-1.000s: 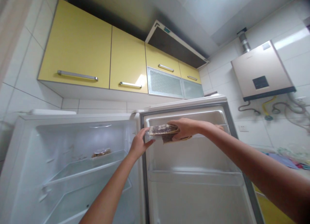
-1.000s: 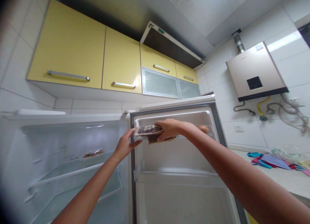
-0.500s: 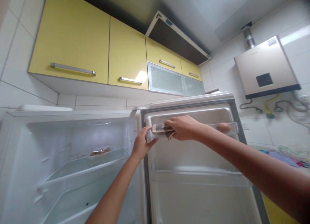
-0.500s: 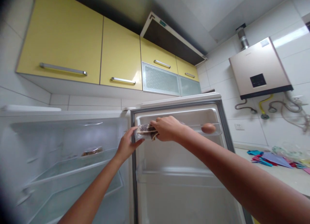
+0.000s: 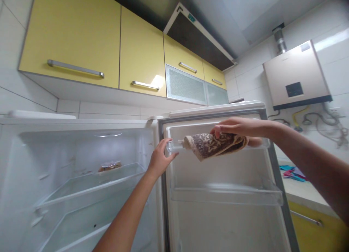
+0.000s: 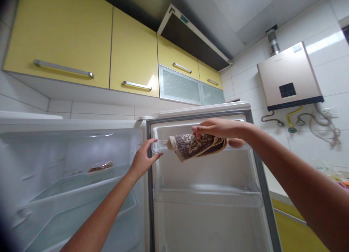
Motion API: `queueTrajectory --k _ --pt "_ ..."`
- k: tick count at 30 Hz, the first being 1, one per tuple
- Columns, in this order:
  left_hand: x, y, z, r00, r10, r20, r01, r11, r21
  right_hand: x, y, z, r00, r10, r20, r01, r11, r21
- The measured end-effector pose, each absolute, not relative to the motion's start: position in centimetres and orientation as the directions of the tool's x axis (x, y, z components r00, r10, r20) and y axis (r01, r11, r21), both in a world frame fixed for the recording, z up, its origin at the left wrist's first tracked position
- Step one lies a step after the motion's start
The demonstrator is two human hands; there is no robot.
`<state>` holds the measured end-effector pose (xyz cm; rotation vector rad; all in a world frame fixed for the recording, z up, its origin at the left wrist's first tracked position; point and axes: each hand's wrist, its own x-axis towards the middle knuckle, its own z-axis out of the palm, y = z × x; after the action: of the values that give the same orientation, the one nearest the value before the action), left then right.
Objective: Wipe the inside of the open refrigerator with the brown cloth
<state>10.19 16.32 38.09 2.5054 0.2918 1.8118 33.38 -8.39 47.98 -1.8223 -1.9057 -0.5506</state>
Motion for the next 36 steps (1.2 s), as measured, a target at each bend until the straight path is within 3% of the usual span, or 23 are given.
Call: queueTrajectory --k 7,13,16,19,21,27,32,36 --pt "9.8 16.2 38.0 0.323 0.183 0.928 0.117 -0.981 0.153 32.0 -5.8 49.0 -0.095 0.936 0.339 0.989 0.050 0.141" --pt "10.1 16.6 37.6 0.319 0.212 0.924 0.085 -0.977 0.195 31.3 -4.0 49.0 -0.123 0.923 0.365 0.992 0.120 0.029" --pt "10.2 16.8 37.2 0.321 0.212 0.923 0.080 -0.977 0.197 30.3 -1.6 49.6 -0.096 0.882 0.462 0.991 0.126 -0.034" --pt "10.3 16.6 37.0 0.318 0.242 0.917 0.131 -0.969 0.210 28.7 1.8 49.9 -0.071 0.792 0.606 0.995 0.017 0.095" --pt "10.4 16.3 37.0 0.307 0.260 0.916 0.177 -0.961 0.213 27.8 3.9 50.0 -0.121 0.778 0.616 0.977 -0.017 0.213" --pt "10.1 15.7 37.3 0.324 0.247 0.913 0.259 -0.951 0.166 27.9 5.3 50.6 -0.287 0.883 0.372 0.922 0.150 0.356" --pt "9.7 15.4 37.5 0.351 0.221 0.910 0.251 -0.958 0.136 30.7 2.1 51.1 -0.300 0.920 0.253 0.913 0.200 0.356" --pt "9.8 15.6 37.4 0.339 0.223 0.914 0.215 -0.964 0.156 33.3 -0.7 51.0 -0.227 0.943 0.242 0.932 0.138 0.335"
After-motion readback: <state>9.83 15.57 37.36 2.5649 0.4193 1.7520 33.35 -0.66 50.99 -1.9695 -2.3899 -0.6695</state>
